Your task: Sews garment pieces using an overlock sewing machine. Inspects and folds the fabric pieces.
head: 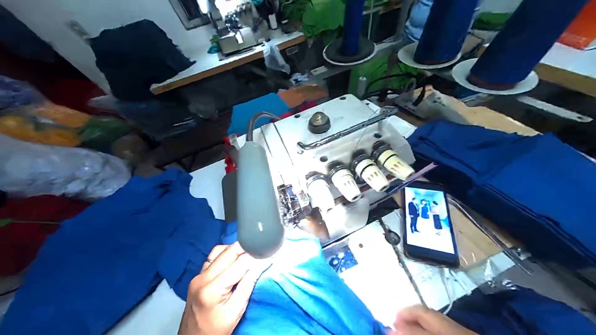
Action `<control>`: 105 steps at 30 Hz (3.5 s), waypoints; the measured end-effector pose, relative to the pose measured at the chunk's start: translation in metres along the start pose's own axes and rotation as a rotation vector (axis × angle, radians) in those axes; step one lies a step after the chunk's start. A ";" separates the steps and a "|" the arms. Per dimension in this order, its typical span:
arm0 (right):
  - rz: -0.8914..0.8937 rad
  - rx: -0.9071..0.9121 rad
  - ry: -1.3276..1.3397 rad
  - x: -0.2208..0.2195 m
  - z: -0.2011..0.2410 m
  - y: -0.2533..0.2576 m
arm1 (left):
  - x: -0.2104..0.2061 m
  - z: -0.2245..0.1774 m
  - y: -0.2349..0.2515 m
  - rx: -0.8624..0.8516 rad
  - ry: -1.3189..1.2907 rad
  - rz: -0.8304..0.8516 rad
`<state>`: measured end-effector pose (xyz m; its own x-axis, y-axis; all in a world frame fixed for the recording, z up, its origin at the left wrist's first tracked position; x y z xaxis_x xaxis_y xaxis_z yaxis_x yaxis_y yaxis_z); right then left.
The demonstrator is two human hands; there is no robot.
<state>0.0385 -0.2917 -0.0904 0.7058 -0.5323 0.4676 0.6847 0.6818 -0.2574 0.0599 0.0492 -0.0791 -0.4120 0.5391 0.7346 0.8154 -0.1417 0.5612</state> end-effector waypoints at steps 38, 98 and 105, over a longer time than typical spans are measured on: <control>-0.194 0.222 0.850 -0.069 0.059 0.129 | 0.034 -0.042 0.026 0.464 -0.460 0.308; -0.766 0.875 0.187 -0.060 0.060 0.093 | 0.049 -0.080 0.022 -0.024 -0.258 -0.003; -0.735 0.717 0.198 -0.074 0.060 0.105 | 0.042 -0.076 0.023 0.178 -0.240 -0.068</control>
<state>0.0477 -0.1505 -0.1008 0.2206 -0.9651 0.1414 0.7345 0.2597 0.6269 0.0303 0.0054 -0.0069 -0.3780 0.7258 0.5747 0.8563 0.0382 0.5150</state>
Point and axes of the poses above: each hand's wrist, its own y-axis towards the middle knuckle, its own x-axis out of the back of the hand, z = x × y, the point moved 3 cm from there along y, towards the middle knuckle, and after that the axes turned 4 degrees about y, right-handed, at the moved point
